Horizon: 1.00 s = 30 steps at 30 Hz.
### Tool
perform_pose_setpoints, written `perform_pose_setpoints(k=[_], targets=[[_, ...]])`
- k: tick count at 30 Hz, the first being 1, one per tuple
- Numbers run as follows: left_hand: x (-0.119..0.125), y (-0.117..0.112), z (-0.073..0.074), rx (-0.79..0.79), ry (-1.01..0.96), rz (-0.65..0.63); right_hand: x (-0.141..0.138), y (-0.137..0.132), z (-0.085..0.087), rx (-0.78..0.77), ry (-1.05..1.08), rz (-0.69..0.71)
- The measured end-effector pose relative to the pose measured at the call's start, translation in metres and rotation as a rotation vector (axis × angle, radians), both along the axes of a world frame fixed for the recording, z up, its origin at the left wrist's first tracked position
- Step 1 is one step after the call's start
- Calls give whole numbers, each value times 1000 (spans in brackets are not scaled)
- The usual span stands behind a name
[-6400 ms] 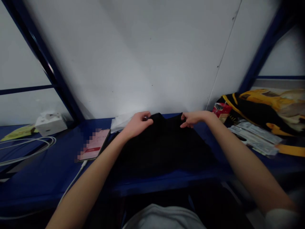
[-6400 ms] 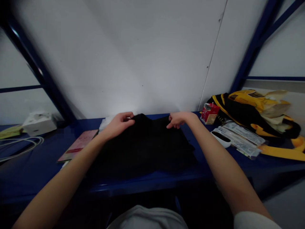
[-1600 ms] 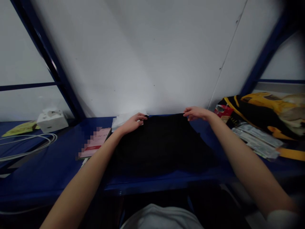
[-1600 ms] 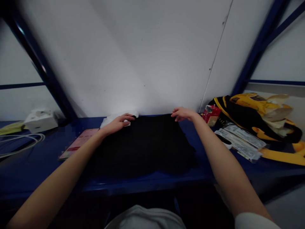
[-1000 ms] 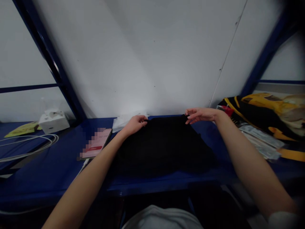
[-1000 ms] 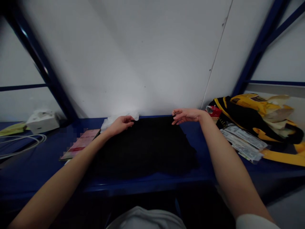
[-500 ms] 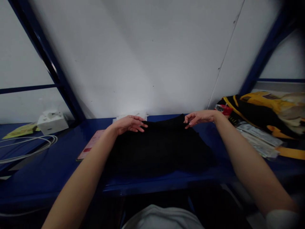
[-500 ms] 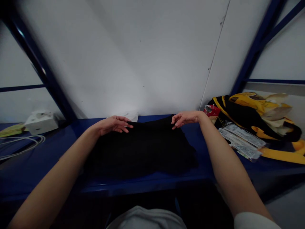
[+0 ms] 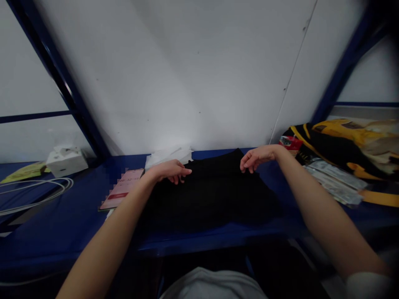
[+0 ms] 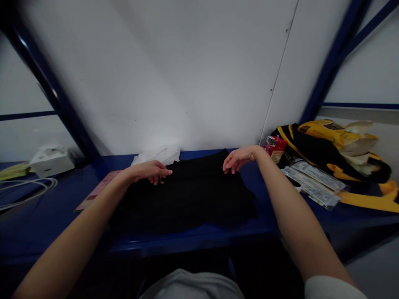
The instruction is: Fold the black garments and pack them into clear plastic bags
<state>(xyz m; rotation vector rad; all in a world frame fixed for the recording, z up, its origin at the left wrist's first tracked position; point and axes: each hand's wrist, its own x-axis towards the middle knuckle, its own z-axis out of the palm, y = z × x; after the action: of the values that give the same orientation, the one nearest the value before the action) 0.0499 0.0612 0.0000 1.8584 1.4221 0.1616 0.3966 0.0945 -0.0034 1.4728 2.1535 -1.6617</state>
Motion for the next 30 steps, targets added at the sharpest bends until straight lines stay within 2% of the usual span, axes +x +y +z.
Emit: perform_pose_setpoints(k=[6, 9, 14, 17, 19, 21, 23, 24, 26, 28, 30], targets=[[0, 4, -8, 71, -81, 57, -9, 0, 2, 60, -34, 14], [1, 6, -10, 78, -108, 39, -15, 2, -3, 7, -96, 25], [6, 4, -9, 175, 105, 50, -19, 6, -12, -71, -345, 17], [9, -2, -7, 347, 280, -19, -20, 7, -10, -48, -396, 24], [11, -8, -5, 568, 384, -79, -23, 5, -6, 56, -417, 9], [14, -14, -3, 778, 410, -158, -30, 1, 0, 257, -413, -23], [18, -19, -4, 864, 337, -290, -43, -6, 5, 439, -347, -29], [21, -21, -5, 848, 294, -368, -50, -9, 7, 489, -298, -10], [26, -24, -9, 733, 270, -495, -65, -17, 8, 488, -228, 59], [30, -25, -15, 572, 336, -554, -77, -22, 5, 394, -291, 108], [32, -26, -18, 446, 410, -550, -81, -24, 1, 263, -439, 115]])
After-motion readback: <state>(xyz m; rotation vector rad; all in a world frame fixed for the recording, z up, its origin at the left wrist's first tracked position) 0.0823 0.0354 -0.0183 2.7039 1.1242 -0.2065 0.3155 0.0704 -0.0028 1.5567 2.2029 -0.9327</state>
